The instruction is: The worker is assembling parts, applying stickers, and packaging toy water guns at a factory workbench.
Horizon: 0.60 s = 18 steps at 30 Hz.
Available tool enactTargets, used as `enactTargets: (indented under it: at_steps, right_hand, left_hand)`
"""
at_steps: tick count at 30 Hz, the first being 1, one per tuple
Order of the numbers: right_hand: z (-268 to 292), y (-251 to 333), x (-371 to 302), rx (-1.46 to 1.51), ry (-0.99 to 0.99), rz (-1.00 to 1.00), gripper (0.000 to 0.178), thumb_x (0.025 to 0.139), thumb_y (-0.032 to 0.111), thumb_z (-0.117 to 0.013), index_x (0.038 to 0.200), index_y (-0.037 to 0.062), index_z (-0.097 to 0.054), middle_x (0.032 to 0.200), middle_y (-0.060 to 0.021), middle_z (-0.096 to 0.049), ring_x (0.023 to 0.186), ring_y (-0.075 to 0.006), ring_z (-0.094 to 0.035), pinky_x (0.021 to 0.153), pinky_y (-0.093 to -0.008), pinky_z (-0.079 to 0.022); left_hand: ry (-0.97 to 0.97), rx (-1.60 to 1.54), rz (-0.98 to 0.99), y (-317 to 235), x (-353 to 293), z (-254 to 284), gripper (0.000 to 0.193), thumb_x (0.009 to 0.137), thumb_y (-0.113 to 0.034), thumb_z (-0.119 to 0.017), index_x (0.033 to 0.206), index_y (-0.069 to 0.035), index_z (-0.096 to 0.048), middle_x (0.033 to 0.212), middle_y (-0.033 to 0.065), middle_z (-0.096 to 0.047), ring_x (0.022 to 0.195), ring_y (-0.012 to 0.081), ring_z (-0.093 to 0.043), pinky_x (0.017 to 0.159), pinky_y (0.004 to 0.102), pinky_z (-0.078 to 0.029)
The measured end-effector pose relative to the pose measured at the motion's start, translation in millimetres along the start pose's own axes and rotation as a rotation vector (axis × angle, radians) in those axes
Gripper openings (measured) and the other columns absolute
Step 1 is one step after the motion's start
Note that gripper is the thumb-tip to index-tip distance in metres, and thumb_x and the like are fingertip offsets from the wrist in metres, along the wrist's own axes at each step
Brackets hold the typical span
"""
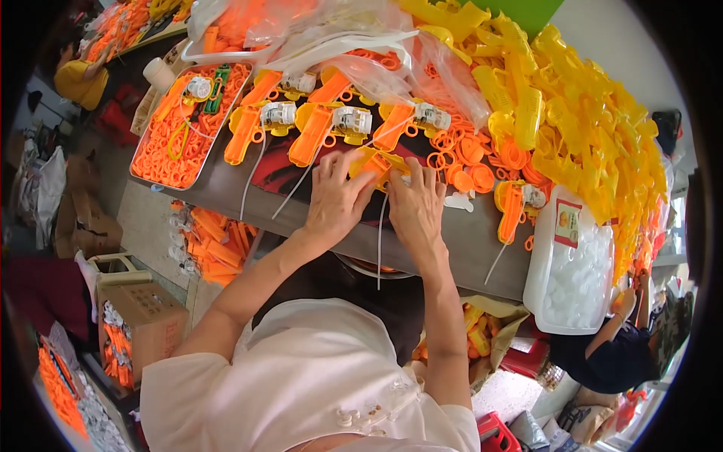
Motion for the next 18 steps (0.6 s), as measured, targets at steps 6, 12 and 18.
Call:
enactTargets:
  at_steps: [6,12,18]
  right_hand:
    - [4.7,0.8,0.0,0.055,0.012,-0.012,0.023,0.085,0.01,-0.064,0.108,0.0052,-0.065,0.128,-0.014,-0.049,0.115,-0.0322,-0.048,0.094,-0.0465,-0.039]
    - [44.6,-48.2,-44.9,0.425,-0.253,-0.298,0.034,0.09,0.007,-0.062,0.123,0.0007,-0.059,0.125,-0.0178,-0.051,0.116,-0.031,-0.051,0.097,-0.0394,-0.042]
    - [29.2,-44.7,-44.5,0.57,-0.118,-0.33,0.04,0.087,0.011,-0.068,0.124,0.0012,-0.058,0.113,-0.0146,-0.061,0.089,-0.0251,-0.063,0.078,-0.0344,-0.051]
  left_hand:
    - [0.156,-0.178,-0.309,-15.4,31.9,-37.3,0.018,0.082,-0.004,-0.062,0.1,-0.004,-0.064,0.103,0.0077,-0.057,0.103,0.0265,-0.051,0.093,0.0385,-0.043]
    - [0.151,-0.172,-0.283,-13.6,29.3,-39.5,0.018,0.081,-0.001,-0.061,0.098,-0.003,-0.064,0.099,0.0083,-0.055,0.101,0.0275,-0.05,0.092,0.038,-0.044]
    - [0.198,-0.209,-0.265,-16.1,29.1,-40.9,0.018,0.08,-0.002,-0.061,0.098,-0.005,-0.064,0.101,0.0082,-0.053,0.101,0.0276,-0.049,0.092,0.038,-0.044]
Point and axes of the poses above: each hand's wrist, its own x-axis towards the middle knuckle, its own z-axis out of the back of the hand, y = z × x, the point moved 10 cm from there along x, towards the middle knuckle
